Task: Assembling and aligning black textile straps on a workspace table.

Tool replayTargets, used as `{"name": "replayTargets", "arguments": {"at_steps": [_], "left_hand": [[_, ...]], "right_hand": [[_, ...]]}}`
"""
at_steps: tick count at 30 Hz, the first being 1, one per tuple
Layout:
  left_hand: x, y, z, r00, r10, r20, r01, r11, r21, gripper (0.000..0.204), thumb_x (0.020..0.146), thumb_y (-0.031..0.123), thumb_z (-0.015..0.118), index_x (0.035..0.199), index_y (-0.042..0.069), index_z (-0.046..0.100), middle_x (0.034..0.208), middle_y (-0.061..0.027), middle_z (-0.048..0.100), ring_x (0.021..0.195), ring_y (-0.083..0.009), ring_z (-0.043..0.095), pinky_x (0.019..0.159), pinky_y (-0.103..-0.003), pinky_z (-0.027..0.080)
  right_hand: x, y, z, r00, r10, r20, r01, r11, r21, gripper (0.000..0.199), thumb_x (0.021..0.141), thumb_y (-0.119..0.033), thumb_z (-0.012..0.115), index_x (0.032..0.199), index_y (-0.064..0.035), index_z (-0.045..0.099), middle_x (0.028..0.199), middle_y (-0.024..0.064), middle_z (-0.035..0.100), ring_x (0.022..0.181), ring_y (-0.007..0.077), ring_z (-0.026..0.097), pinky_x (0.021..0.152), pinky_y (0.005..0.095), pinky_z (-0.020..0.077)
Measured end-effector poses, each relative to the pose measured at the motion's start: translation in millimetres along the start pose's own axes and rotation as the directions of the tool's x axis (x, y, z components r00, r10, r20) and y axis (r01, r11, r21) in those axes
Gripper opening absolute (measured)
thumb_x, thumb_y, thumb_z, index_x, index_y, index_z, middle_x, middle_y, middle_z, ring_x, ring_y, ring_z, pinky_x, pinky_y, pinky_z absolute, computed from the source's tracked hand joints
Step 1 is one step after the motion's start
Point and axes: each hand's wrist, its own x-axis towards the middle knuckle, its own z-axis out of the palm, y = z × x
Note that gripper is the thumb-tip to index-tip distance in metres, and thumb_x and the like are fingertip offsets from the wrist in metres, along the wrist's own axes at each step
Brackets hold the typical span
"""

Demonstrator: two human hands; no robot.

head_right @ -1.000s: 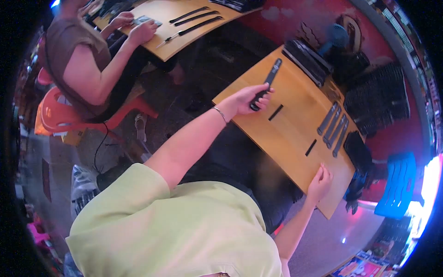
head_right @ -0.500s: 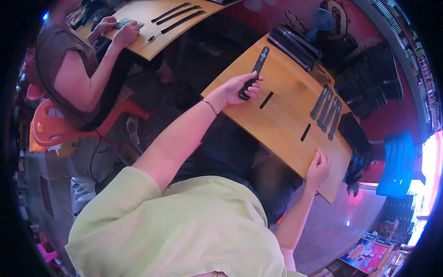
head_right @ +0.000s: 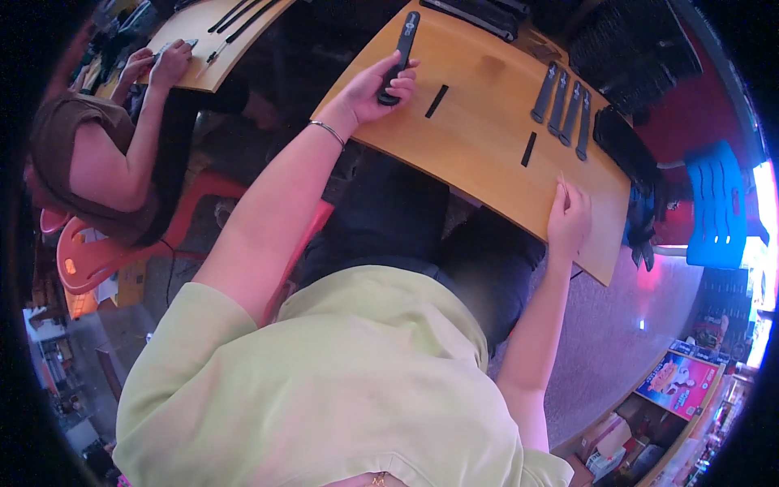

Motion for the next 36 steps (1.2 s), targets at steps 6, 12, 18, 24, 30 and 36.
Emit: {"name": "replayTargets", "arguments": {"at_steps": [6, 12, 18, 24, 30, 36], "left_hand": [[-2, 2, -2, 1.0, -0.021, 0.013, 0.021, 0.999, -0.033, 0.028, 0.099, 0.031, 0.041, 0.102, 0.004, 0.044, 0.072, -0.0002, 0.038, 0.061, -0.0082, 0.039, 0.048, -0.018, 0.036], [-5, -5, 2, 0.999, 0.023, -0.035, -0.023, 1.0, -0.002, 0.028, 0.1, 0.031, 0.04, 0.102, 0.004, 0.044, 0.071, 0.0005, 0.036, 0.06, -0.0081, 0.038, 0.049, -0.018, 0.035], [-2, 0, 3, 0.999, 0.033, -0.022, -0.033, 0.999, 0.015, 0.029, 0.098, 0.027, 0.046, 0.109, 0.0, 0.044, 0.074, -0.001, 0.038, 0.061, -0.008, 0.039, 0.049, -0.019, 0.036], [-3, 0, 2, 0.999, 0.027, -0.024, -0.027, 1.0, 0.009, 0.028, 0.098, 0.026, 0.045, 0.109, 0.0, 0.044, 0.074, -0.0012, 0.038, 0.061, -0.0079, 0.039, 0.049, -0.019, 0.036], [0, -2, 5, 0.998, 0.013, -0.057, -0.013, 1.0, 0.001, 0.028, 0.099, 0.026, 0.043, 0.108, 0.0, 0.044, 0.074, -0.0011, 0.038, 0.06, -0.0086, 0.039, 0.048, -0.019, 0.035], [-1, 1, 5, 0.997, -0.028, -0.069, 0.027, 1.0, -0.014, 0.027, 0.1, 0.03, 0.041, 0.104, 0.003, 0.044, 0.073, -0.0012, 0.038, 0.06, -0.0088, 0.039, 0.049, -0.019, 0.036]], "right_hand": [[-4, -9, -2, 1.0, 0.001, -0.02, 0.0, 0.999, 0.04, 0.019, 0.089, -0.022, 0.056, 0.098, -0.0104, 0.069, 0.098, 0.0092, 0.063, 0.091, 0.0266, 0.061, 0.079, 0.0348, 0.0474], [-4, -5, -5, 1.0, -0.003, -0.024, 0.003, 1.0, 0.015, 0.02, 0.09, -0.023, 0.057, 0.098, -0.01, 0.068, 0.096, 0.0093, 0.063, 0.089, 0.0264, 0.061, 0.077, 0.0358, 0.0475], [-1, -8, -4, 0.999, 0.043, 0.0, -0.043, 0.998, 0.046, 0.02, 0.09, -0.025, 0.057, 0.099, -0.01, 0.068, 0.095, 0.0094, 0.062, 0.087, 0.0272, 0.061, 0.076, 0.0362, 0.0474], [0, -2, 0, 0.999, 0.034, 0.0, -0.034, 0.998, 0.048, 0.02, 0.089, -0.025, 0.057, 0.098, -0.0109, 0.068, 0.095, 0.0096, 0.063, 0.088, 0.0278, 0.061, 0.076, 0.0362, 0.0475], [1, -9, -9, 0.998, 0.049, -0.029, -0.048, 0.998, 0.033, 0.017, 0.089, -0.022, 0.058, 0.095, -0.0116, 0.069, 0.092, 0.0103, 0.063, 0.087, 0.0293, 0.061, 0.075, 0.0366, 0.0479], [-2, -5, -4, 0.998, 0.029, -0.053, -0.026, 0.997, 0.067, 0.017, 0.088, -0.022, 0.058, 0.096, -0.0119, 0.069, 0.09, 0.01, 0.064, 0.083, 0.0293, 0.061, 0.071, 0.0375, 0.0487]]}}
